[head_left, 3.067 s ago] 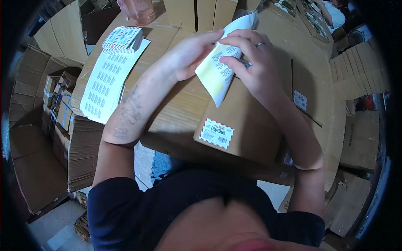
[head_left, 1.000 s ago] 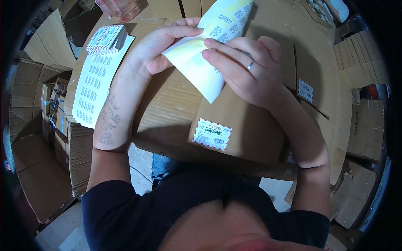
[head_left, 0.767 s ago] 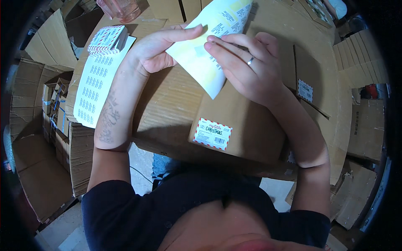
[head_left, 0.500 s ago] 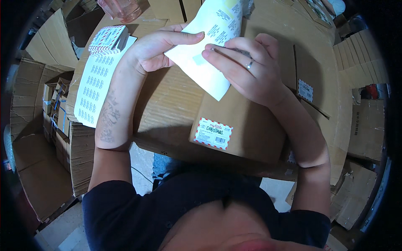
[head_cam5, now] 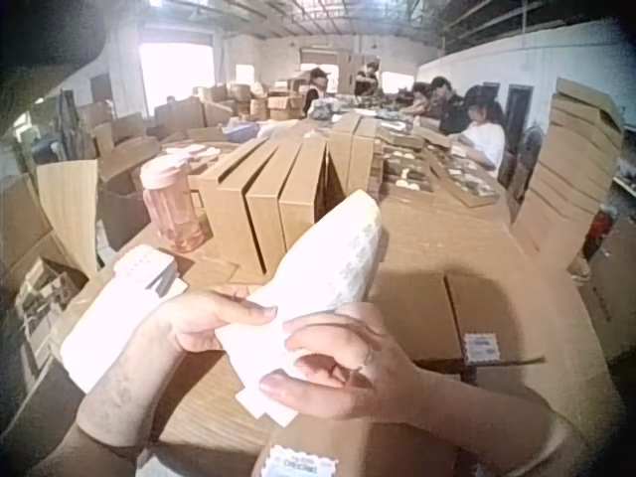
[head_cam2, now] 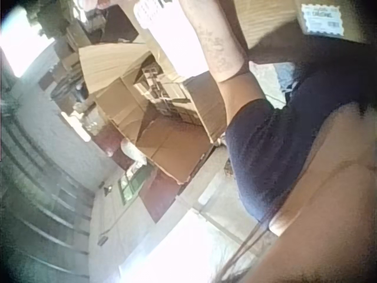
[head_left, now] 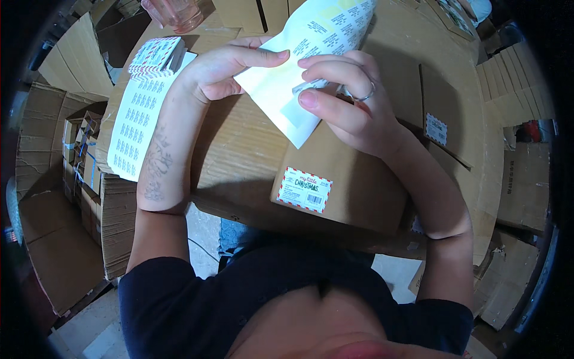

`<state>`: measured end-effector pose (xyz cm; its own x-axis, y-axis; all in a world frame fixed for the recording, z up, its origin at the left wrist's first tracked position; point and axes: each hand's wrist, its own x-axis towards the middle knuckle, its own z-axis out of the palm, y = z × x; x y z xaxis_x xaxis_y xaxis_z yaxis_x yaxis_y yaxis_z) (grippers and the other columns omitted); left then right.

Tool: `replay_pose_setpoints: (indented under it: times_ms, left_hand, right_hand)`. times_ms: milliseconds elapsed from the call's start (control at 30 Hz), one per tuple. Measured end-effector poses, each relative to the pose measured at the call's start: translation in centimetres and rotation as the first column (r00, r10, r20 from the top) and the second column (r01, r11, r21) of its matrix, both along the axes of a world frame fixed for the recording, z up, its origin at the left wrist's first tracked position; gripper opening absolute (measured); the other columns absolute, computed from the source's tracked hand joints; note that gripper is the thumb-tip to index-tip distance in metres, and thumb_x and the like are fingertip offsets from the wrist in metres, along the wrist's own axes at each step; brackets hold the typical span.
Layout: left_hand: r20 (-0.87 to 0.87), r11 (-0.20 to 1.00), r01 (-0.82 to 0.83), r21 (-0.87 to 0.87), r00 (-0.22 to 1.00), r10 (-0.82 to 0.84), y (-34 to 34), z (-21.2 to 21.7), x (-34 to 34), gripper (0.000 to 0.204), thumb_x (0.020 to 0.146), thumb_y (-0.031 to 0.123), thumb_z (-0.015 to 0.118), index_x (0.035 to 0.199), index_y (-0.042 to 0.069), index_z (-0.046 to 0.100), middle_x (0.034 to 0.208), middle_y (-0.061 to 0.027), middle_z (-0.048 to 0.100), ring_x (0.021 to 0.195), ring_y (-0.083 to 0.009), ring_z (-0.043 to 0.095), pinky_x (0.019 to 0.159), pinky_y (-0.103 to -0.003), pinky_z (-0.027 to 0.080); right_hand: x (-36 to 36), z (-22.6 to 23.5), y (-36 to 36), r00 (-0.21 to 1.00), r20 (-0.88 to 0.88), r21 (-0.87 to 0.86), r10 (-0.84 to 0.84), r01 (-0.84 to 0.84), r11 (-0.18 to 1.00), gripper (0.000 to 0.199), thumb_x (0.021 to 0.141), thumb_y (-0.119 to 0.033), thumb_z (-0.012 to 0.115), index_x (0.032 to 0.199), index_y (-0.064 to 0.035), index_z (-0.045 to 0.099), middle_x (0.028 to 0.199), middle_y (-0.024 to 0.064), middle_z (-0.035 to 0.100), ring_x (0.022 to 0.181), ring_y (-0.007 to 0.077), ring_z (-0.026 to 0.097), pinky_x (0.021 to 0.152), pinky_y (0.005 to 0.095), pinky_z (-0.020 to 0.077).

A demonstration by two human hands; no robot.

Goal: Peeling stickers from sheets and applying them to the tops of small cardboard boxes.

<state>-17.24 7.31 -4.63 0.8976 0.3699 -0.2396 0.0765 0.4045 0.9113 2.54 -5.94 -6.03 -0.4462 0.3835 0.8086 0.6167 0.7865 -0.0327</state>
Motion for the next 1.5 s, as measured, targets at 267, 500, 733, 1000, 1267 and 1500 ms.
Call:
replay_pose_setpoints:
  times_ms: [267, 500, 733, 1000, 1267, 1500]
  left_hand:
    - [-0.023, 1.000, -0.012, -0.006, 1.000, 0.012, 0.3, -0.3, -0.1, 0.050, 0.089, 0.023, 0.067, 0.133, 0.004, 0.051, 0.119, -0.0060, 0.063, 0.105, -0.0125, 0.062, 0.088, -0.027, 0.050]
    - [-0.047, 1.000, -0.018, -0.024, 0.999, 0.016, 0.2, -0.4, 0.0, 0.051, 0.089, 0.023, 0.067, 0.133, 0.004, 0.050, 0.119, -0.0061, 0.063, 0.106, -0.0128, 0.062, 0.088, -0.027, 0.050]
    - [-0.071, 0.999, -0.034, -0.002, 0.997, 0.034, 0.4, -0.9, 0.0, 0.053, 0.089, 0.024, 0.068, 0.134, 0.004, 0.049, 0.119, -0.0067, 0.063, 0.106, -0.0126, 0.062, 0.087, -0.028, 0.051]
    - [-0.069, 1.000, -0.020, 0.015, 0.997, 0.021, 0.5, -0.9, 0.0, 0.053, 0.088, 0.024, 0.068, 0.133, 0.004, 0.050, 0.117, -0.0064, 0.064, 0.103, -0.0121, 0.063, 0.086, -0.028, 0.051]
    - [-0.097, 0.999, -0.041, 0.032, 0.994, 0.044, 0.5, -1.2, 0.1, 0.052, 0.087, 0.025, 0.070, 0.131, 0.003, 0.052, 0.115, -0.0057, 0.064, 0.102, -0.0118, 0.064, 0.085, -0.027, 0.052]
    - [-0.107, 0.998, -0.042, 0.049, 0.993, 0.047, 0.5, -1.2, 0.2, 0.052, 0.087, 0.026, 0.070, 0.131, 0.004, 0.053, 0.115, -0.0055, 0.065, 0.101, -0.0121, 0.064, 0.084, -0.028, 0.052]
  right_hand:
    - [0.0, 0.8, 0.1, 0.999, 0.031, 0.046, 0.035, -0.036, 0.998, 0.056, 0.066, 0.010, 0.075, 0.111, -0.0150, 0.051, 0.112, 0.0100, 0.059, 0.085, 0.0224, 0.053, 0.075, 0.0323, 0.0461]
    - [-0.3, 0.5, 0.1, 0.993, -0.095, -0.058, 0.073, -0.079, 0.995, 0.060, 0.078, -0.007, 0.073, 0.131, -0.0201, 0.050, 0.107, 0.0029, 0.057, 0.104, 0.0179, 0.057, 0.090, 0.0370, 0.0432]
    - [0.2, 0.7, 0.5, 0.975, -0.216, -0.181, 0.058, -0.098, 0.979, 0.086, 0.073, 0.010, 0.069, 0.145, -0.0043, 0.025, 0.102, 0.0136, 0.064, 0.093, 0.0175, 0.060, 0.077, 0.0302, 0.0479]
    - [0.0, 0.5, 0.5, 0.928, -0.362, -0.304, 0.093, -0.212, 0.929, 0.072, 0.084, 0.005, 0.060, 0.145, -0.0009, 0.021, 0.108, 0.0148, 0.060, 0.092, 0.0169, 0.060, 0.081, 0.0316, 0.0459]
    - [0.6, 0.4, 0.5, 0.907, -0.419, -0.442, 0.042, -0.244, 0.863, 0.061, 0.092, 0.007, 0.046, 0.145, -0.0019, 0.017, 0.106, 0.0156, 0.060, 0.090, 0.0177, 0.061, 0.086, 0.0323, 0.0493]
    - [0.6, 0.3, 0.4, 0.914, -0.406, -0.424, 0.026, -0.213, 0.880, 0.058, 0.094, 0.007, 0.045, 0.145, -0.0026, 0.018, 0.103, 0.0141, 0.061, 0.088, 0.0163, 0.061, 0.085, 0.0304, 0.0495]
